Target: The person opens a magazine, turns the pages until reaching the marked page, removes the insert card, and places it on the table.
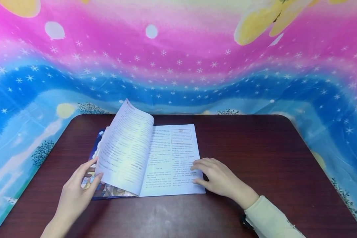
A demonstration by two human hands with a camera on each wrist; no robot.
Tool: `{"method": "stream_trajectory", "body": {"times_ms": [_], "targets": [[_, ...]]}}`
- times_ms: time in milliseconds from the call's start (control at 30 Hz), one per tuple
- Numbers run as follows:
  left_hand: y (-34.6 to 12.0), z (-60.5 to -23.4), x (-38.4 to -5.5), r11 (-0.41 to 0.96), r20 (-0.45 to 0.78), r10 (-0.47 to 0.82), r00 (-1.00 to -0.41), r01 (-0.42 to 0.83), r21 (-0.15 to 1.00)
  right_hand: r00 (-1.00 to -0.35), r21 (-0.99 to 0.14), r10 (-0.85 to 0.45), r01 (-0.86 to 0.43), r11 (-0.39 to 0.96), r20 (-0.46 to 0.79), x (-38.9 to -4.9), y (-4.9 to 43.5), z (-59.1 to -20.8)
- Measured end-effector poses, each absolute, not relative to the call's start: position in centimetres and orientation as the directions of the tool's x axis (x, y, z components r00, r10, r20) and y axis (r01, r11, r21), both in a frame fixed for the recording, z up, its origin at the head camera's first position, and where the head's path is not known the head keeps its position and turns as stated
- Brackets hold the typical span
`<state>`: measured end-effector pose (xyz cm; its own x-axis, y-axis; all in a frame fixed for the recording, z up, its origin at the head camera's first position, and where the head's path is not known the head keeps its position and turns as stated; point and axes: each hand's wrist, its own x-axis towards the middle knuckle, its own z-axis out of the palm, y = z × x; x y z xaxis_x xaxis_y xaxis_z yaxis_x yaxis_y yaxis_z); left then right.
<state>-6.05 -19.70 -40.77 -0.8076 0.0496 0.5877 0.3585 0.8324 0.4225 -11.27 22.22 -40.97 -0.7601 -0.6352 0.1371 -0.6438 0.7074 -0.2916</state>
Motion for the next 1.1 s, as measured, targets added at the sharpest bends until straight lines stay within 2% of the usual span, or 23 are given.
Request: {"method": "stream_trajectory", "body": {"times_ms": [300, 600, 800, 967, 1100], "targets": [[-20.5, -41.4, -5.4, 0.835, 0.517, -0.012, -0.856, 0.276, 0.476, -0.764, -0.273, -0.644, -0.630, 0.727, 0.044, -11.2, 23.0, -42.0], [-21.0, -41.3, -4.7, 0.823, 0.334, -0.092, -0.938, 0.117, 0.556, -0.772, -0.282, -0.635, -0.603, 0.746, -0.026, -11.1, 23.2, -42.3], [-21.8, -41.4, -4.7, 0.835, 0.169, -0.115, -0.979, -0.003, 0.551, -0.777, -0.286, -0.628, -0.592, 0.753, -0.045, -11.1, 23.2, -42.3], [-23.1, -41.4, -4.7, 0.860, 0.006, -0.106, -0.994, -0.089, 0.502, -0.774, -0.281, -0.632, -0.597, 0.751, -0.044, -11.1, 23.1, -42.2], [-23.8, -41.7, -4.7, 0.883, -0.043, -0.094, -0.995, -0.103, 0.458, -0.769, -0.278, -0.638, -0.605, 0.746, -0.037, -11.2, 23.0, -42.2]]}}
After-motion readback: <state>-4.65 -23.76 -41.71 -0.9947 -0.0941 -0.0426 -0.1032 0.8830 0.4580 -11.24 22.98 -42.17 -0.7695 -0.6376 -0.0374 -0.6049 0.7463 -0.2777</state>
